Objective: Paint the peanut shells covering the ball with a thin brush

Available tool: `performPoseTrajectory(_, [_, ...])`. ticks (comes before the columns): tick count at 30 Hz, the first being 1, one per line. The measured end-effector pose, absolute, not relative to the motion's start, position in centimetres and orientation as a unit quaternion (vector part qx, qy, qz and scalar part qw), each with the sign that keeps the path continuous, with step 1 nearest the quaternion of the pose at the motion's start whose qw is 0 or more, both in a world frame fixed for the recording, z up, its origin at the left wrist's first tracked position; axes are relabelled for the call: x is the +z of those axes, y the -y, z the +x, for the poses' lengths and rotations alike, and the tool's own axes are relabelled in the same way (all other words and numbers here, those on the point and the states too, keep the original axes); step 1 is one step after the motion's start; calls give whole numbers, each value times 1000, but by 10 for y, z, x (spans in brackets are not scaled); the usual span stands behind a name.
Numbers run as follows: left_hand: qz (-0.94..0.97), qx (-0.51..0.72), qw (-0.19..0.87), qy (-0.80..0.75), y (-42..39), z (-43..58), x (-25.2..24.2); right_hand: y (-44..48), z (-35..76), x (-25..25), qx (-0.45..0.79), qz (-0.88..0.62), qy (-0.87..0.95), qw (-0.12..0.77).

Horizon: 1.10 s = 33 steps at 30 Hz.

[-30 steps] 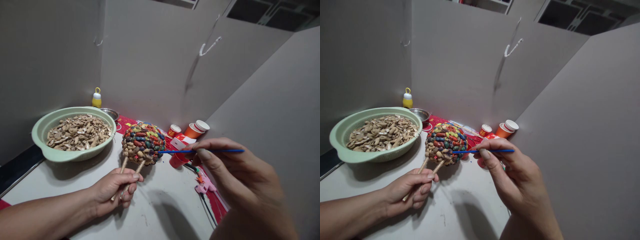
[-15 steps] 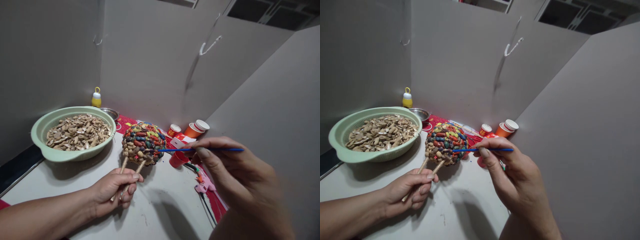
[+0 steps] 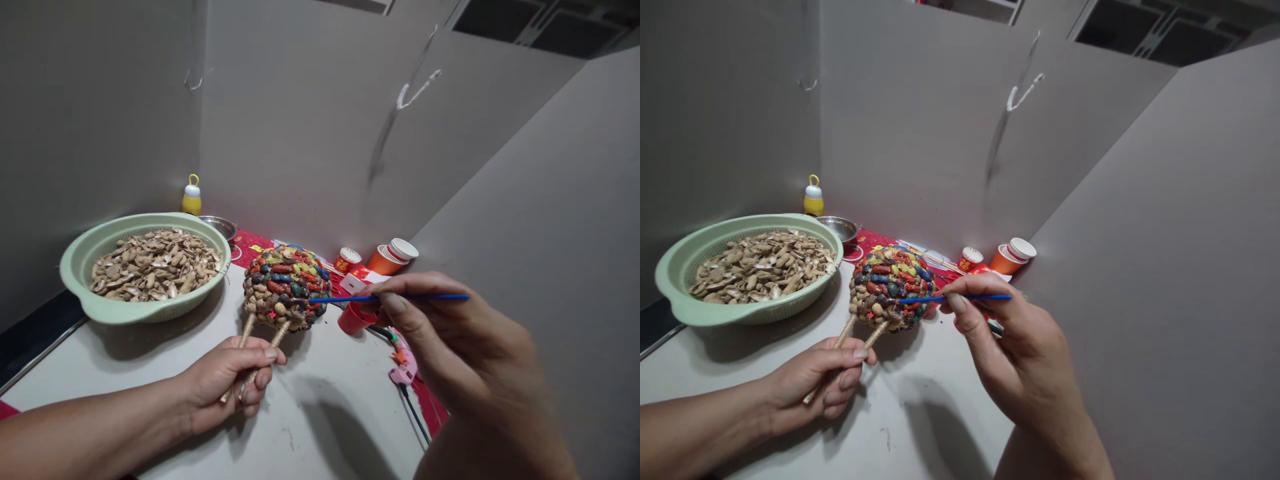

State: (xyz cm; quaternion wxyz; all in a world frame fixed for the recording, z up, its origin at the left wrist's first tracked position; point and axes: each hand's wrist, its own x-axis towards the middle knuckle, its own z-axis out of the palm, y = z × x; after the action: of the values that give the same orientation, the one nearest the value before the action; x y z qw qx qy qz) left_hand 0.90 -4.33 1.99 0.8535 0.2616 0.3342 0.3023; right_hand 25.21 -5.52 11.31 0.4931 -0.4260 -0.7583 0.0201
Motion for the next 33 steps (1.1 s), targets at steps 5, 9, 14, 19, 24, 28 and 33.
performPoseTrajectory(5, [254,301,856,-334,43,8,17,59,249,117,49,-441,713,543])
performPoseTrajectory(9, [248,302,858,-333,43,7,17,63,242,121,88,-446,686,568])
performPoseTrajectory(14, [246,304,859,-331,42,8,17,60,242,118,77,-409,714,563])
performPoseTrajectory(19, [251,302,858,-331,43,8,17,53,250,112,20,-418,759,499])
performPoseTrajectory(24, [256,304,855,-333,42,7,17,61,249,116,-62,-423,756,496])
performPoseTrajectory(28, [257,307,853,-334,43,8,18,69,245,118,-74,-422,755,496])
performPoseTrajectory(33, [264,310,851,-331,44,9,18,69,239,117,-65,-404,785,465])
